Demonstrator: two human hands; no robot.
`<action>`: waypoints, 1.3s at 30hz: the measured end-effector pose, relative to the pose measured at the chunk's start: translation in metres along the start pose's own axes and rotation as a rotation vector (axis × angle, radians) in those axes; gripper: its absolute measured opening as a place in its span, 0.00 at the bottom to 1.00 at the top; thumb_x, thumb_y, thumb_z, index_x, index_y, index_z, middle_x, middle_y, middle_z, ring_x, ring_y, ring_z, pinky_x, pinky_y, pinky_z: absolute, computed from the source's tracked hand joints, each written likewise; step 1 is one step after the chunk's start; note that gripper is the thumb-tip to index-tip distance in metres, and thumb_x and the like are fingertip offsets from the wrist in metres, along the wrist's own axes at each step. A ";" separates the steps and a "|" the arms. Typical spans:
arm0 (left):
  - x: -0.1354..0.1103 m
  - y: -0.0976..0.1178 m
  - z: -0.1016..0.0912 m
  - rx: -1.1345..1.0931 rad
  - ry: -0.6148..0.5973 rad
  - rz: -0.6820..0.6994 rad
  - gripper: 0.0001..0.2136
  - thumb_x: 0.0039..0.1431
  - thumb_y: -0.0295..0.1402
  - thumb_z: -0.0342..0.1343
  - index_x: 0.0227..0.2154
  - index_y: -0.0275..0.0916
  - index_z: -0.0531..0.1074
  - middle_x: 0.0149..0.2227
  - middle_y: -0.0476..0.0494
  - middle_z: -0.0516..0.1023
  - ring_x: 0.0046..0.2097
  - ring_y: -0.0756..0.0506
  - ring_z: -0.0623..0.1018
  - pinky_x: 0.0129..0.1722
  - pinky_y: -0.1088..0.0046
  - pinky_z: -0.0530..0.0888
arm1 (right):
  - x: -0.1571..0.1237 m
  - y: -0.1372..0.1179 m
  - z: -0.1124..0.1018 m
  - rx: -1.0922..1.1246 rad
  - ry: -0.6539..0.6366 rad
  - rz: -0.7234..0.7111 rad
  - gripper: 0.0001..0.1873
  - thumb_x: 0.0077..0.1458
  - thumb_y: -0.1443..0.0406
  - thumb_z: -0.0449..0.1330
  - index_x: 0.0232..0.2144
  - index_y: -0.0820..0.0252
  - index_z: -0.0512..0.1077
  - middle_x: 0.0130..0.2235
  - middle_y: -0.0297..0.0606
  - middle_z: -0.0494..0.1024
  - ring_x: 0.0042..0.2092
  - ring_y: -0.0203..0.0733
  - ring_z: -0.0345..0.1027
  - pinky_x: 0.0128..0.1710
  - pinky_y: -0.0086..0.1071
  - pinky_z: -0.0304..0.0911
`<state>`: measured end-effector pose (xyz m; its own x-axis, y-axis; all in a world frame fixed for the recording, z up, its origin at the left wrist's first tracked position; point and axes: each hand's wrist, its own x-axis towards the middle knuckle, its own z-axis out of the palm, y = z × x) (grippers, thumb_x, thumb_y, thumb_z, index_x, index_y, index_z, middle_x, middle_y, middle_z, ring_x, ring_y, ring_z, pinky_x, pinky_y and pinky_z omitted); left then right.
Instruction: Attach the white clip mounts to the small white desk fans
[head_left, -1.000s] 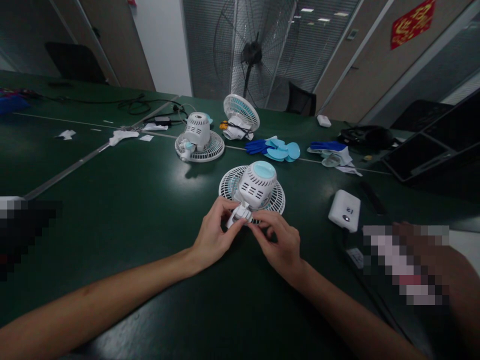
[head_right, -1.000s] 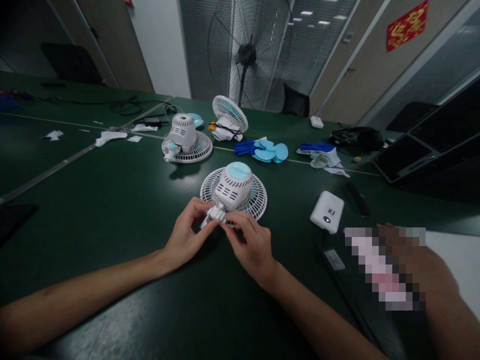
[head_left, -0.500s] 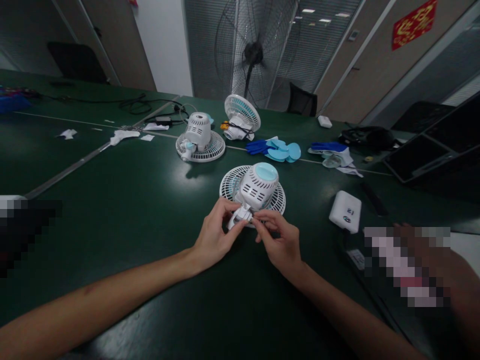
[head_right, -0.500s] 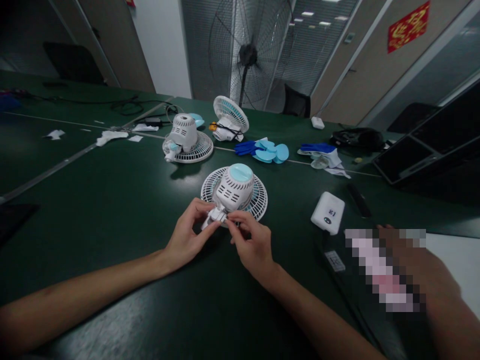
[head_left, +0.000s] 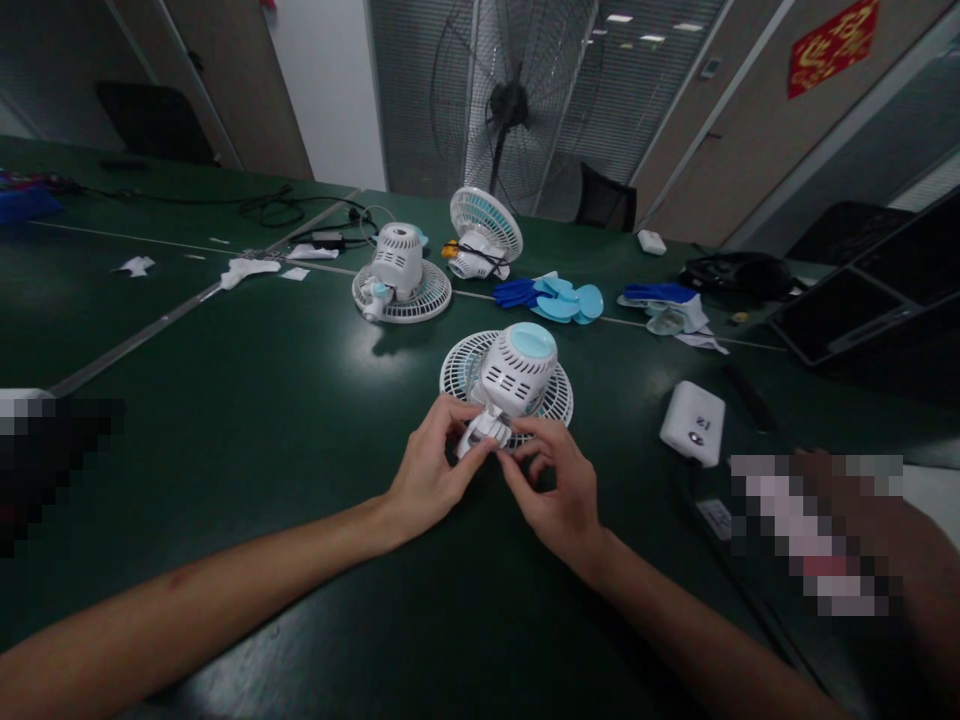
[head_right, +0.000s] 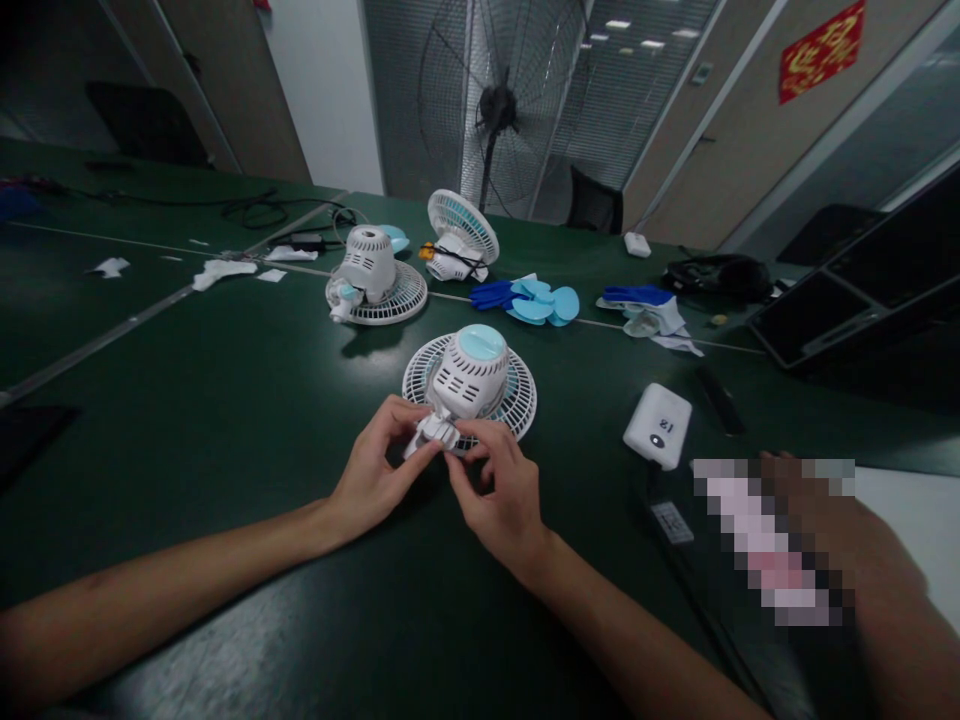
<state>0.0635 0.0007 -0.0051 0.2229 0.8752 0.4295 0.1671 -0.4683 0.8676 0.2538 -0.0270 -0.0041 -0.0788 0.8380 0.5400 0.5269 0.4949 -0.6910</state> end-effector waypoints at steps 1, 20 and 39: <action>0.000 0.000 0.000 -0.001 0.000 0.002 0.10 0.67 0.33 0.61 0.49 0.41 0.71 0.45 0.42 0.74 0.42 0.45 0.76 0.41 0.67 0.75 | 0.000 0.000 0.000 -0.018 -0.002 -0.021 0.18 0.62 0.68 0.64 0.53 0.53 0.70 0.47 0.40 0.77 0.33 0.36 0.76 0.24 0.29 0.70; 0.000 -0.001 0.000 -0.007 0.000 0.006 0.10 0.67 0.33 0.61 0.49 0.41 0.71 0.46 0.41 0.74 0.43 0.44 0.76 0.41 0.67 0.76 | 0.001 0.000 0.000 0.021 0.002 0.074 0.15 0.64 0.63 0.63 0.53 0.52 0.73 0.43 0.38 0.84 0.30 0.37 0.77 0.27 0.33 0.74; 0.000 0.001 0.001 -0.017 -0.002 0.016 0.10 0.67 0.32 0.62 0.48 0.42 0.71 0.45 0.43 0.74 0.42 0.45 0.76 0.41 0.67 0.75 | 0.001 -0.001 0.002 -0.001 -0.009 -0.036 0.22 0.62 0.70 0.62 0.58 0.52 0.68 0.51 0.42 0.75 0.34 0.36 0.76 0.22 0.28 0.70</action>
<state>0.0644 0.0003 -0.0044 0.2276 0.8673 0.4427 0.1470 -0.4800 0.8648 0.2516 -0.0263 -0.0044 -0.1050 0.8219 0.5599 0.5243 0.5242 -0.6711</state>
